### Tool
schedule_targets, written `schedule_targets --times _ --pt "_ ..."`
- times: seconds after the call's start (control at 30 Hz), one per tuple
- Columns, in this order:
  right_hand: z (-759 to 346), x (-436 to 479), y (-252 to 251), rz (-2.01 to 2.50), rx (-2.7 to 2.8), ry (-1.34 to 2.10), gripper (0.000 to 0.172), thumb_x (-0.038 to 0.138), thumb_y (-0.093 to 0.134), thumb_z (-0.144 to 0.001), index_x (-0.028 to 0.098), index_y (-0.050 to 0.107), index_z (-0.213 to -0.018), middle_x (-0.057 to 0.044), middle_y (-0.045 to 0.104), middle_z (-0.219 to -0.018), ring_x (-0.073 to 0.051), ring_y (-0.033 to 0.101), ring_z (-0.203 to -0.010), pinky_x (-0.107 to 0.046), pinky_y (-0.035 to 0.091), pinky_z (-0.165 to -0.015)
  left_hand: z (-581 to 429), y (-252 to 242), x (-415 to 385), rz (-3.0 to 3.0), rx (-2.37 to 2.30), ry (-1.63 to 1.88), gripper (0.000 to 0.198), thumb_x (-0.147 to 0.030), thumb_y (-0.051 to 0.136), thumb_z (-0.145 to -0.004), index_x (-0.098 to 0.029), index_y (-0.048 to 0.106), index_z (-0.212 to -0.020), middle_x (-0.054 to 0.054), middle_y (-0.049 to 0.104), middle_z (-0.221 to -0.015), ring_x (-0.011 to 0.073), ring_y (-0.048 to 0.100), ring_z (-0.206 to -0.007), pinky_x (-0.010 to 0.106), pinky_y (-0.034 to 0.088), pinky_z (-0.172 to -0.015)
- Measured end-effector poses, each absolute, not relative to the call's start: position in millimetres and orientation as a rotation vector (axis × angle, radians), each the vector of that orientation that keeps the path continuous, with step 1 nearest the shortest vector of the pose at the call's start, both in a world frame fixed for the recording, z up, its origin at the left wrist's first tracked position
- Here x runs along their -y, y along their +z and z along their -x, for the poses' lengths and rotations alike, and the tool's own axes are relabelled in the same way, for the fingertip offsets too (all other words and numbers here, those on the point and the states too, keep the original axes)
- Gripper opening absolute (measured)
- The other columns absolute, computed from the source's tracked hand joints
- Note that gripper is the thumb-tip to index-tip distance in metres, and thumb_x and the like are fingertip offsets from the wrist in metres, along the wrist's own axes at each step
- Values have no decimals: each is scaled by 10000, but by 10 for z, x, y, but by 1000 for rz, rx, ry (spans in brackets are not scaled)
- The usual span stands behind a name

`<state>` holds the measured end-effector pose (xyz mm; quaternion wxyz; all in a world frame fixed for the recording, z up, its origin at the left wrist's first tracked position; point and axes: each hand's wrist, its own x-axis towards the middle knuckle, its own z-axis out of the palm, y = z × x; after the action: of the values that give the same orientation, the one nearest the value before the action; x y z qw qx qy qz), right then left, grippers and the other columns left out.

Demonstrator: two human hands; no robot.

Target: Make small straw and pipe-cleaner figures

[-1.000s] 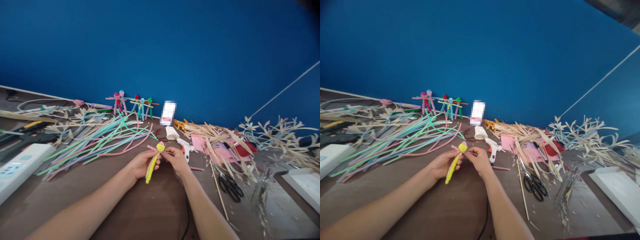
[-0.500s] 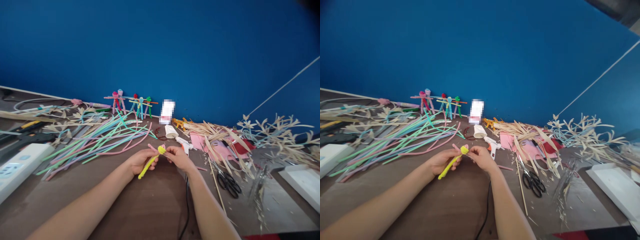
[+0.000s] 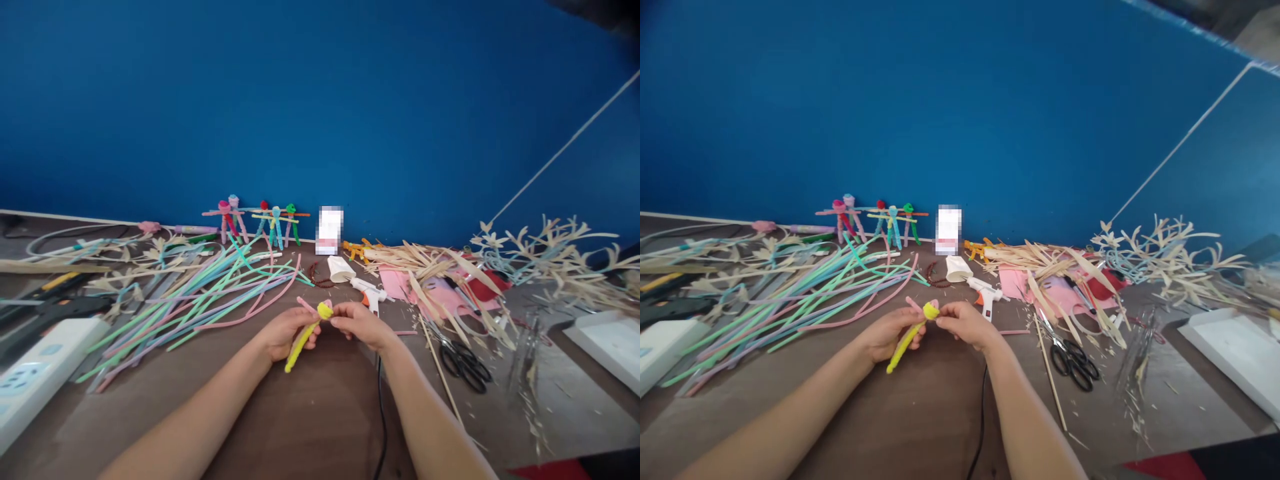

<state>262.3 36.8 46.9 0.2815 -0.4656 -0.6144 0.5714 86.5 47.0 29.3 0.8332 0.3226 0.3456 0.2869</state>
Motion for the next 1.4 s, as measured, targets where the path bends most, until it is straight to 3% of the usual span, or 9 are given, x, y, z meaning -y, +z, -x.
schedule_targets --times 0.6,0.87,1.23,1.4 --pt "-2566 -384 420 1253 1468 1569 128 270 565 -644 152 516 -635 81 378 -446 -47 294 -395 -181 215 -395 -881 287 -478 -649 -732 624 90 -167 550 -719 -129 493 -778 7 563 -536 78 516 -410 189 458 -422" --pt "-2466 -376 419 1448 1568 1113 125 256 545 -635 148 513 -579 50 452 -505 -67 365 -468 -197 289 -469 -924 314 -466 -603 -798 691 51 -163 533 -732 -119 510 -745 11 559 -561 71 523 -438 158 459 -404" --pt "-2389 -277 406 1548 1805 471 62 186 491 -666 174 549 -648 -5 548 -669 -126 499 -643 -232 372 -594 -959 293 -453 -527 -851 794 47 -136 524 -729 -113 555 -756 32 597 -654 86 570 -545 156 478 -436" --pt "-2416 -316 372 1568 1750 627 101 234 492 -673 165 540 -617 9 516 -597 -112 469 -569 -219 359 -537 -966 293 -440 -577 -839 791 51 -142 553 -707 -110 560 -747 30 592 -624 79 552 -510 153 465 -423"
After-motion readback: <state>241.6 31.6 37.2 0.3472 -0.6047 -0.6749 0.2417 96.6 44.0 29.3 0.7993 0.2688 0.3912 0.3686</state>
